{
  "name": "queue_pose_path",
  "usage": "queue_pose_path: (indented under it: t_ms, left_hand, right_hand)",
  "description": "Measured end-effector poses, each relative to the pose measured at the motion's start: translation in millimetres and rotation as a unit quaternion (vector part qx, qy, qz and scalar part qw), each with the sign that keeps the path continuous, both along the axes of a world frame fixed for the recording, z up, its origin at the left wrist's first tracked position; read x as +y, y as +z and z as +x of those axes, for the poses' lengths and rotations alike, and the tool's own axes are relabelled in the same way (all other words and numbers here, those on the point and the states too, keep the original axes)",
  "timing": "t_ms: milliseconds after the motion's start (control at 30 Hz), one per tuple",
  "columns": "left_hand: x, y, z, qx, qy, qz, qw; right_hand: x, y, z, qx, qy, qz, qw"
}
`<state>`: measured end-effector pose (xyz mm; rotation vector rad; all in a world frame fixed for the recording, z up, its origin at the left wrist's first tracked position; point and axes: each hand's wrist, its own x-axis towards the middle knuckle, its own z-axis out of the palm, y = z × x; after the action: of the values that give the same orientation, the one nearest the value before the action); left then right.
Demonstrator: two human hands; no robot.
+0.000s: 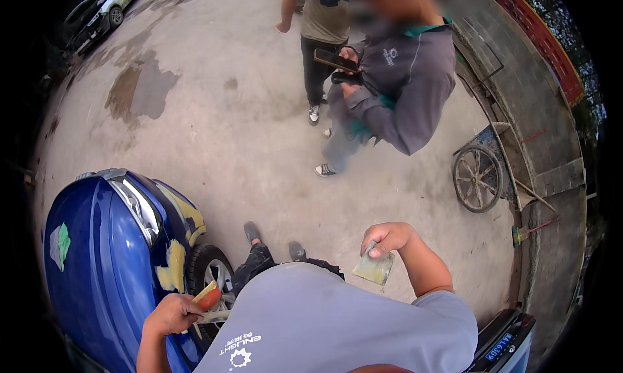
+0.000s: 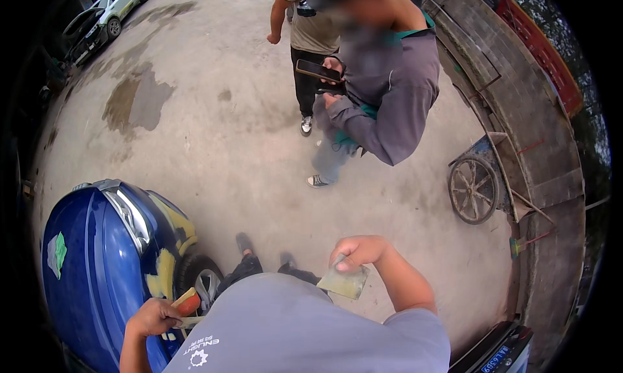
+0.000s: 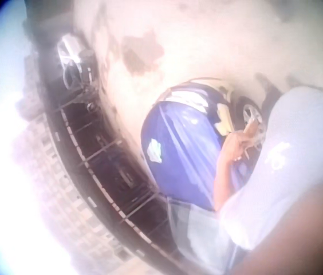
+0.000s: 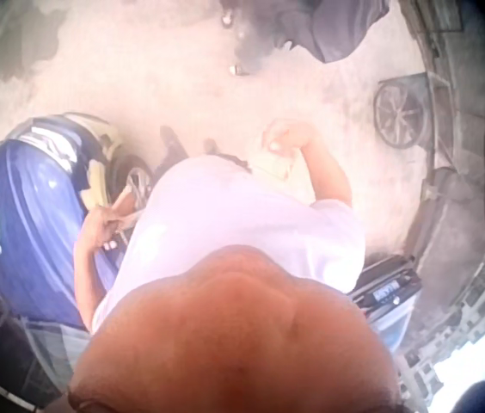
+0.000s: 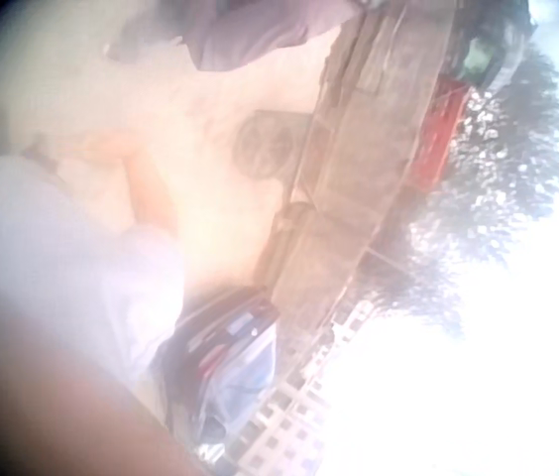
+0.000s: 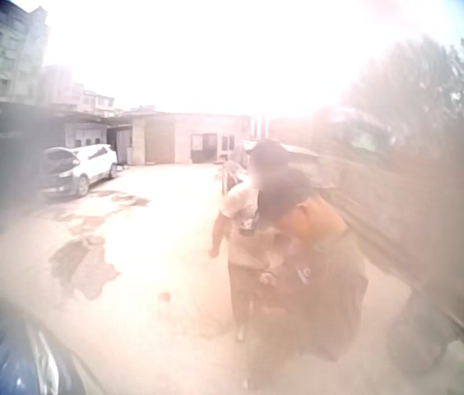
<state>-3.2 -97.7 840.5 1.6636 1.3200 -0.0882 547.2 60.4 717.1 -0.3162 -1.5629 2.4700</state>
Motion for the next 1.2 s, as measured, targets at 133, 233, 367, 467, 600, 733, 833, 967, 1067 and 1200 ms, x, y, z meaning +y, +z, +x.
queue_pose_path:
  t_ms: [133,233,367,467,600,733,833,967,1067,1200]
  left_hand:
    - [52.7,-55.1,-77.0,-0.202,0.313,-0.144,0.917]
    - [122.1,-112.9,-80.7,-0.303,0.184,-0.227,0.907]
    - [222.4,-134.1,-93.4,-0.195,0.080,-0.282,0.936]
    - [276.9,-136.6,-123.1,-0.088,0.032,-0.274,0.957]
    - [344.1,-136.5,-171.6,0.005,-0.067,-0.180,0.981]
    - [408.9,-149.3,-225.4,0.288,-0.126,0.033,0.949]
    - [480.4,-160.7,-226.2,0.352,-0.048,0.140,0.924]
    - [594.5,-149.7,-179.2,0.140,0.096,0.084,0.982]
    - [665.3,-172.7,-139.1,0.098,0.142,0.131,0.976]
    - [742.4,-164.8,-107.8,-0.023,0.244,0.148,0.958]
  right_hand:
    - [20.9,-63.0,-42.7,-0.031,-0.300,-0.236,0.924]
    - [54.0,-112.8,-123.7,-0.066,-0.248,-0.286,0.923]
    - [96.5,-91.0,-191.7,-0.210,-0.147,-0.060,0.965]
    - [138.4,-64.8,-199.1,-0.174,-0.078,-0.092,0.977]
    - [178.3,-78.4,-186.7,-0.170,-0.003,-0.132,0.977]
    - [213.9,-102.6,-155.5,-0.218,0.070,-0.163,0.960]
    - [254.0,-94.5,-126.9,-0.356,-0.056,-0.052,0.931]
    - [335.0,-116.0,-138.7,-0.417,-0.260,-0.076,0.868]
    - [423.2,-142.8,-183.6,-0.395,-0.400,-0.065,0.824]
    - [566.9,-151.3,-261.6,-0.337,-0.489,0.009,0.804]
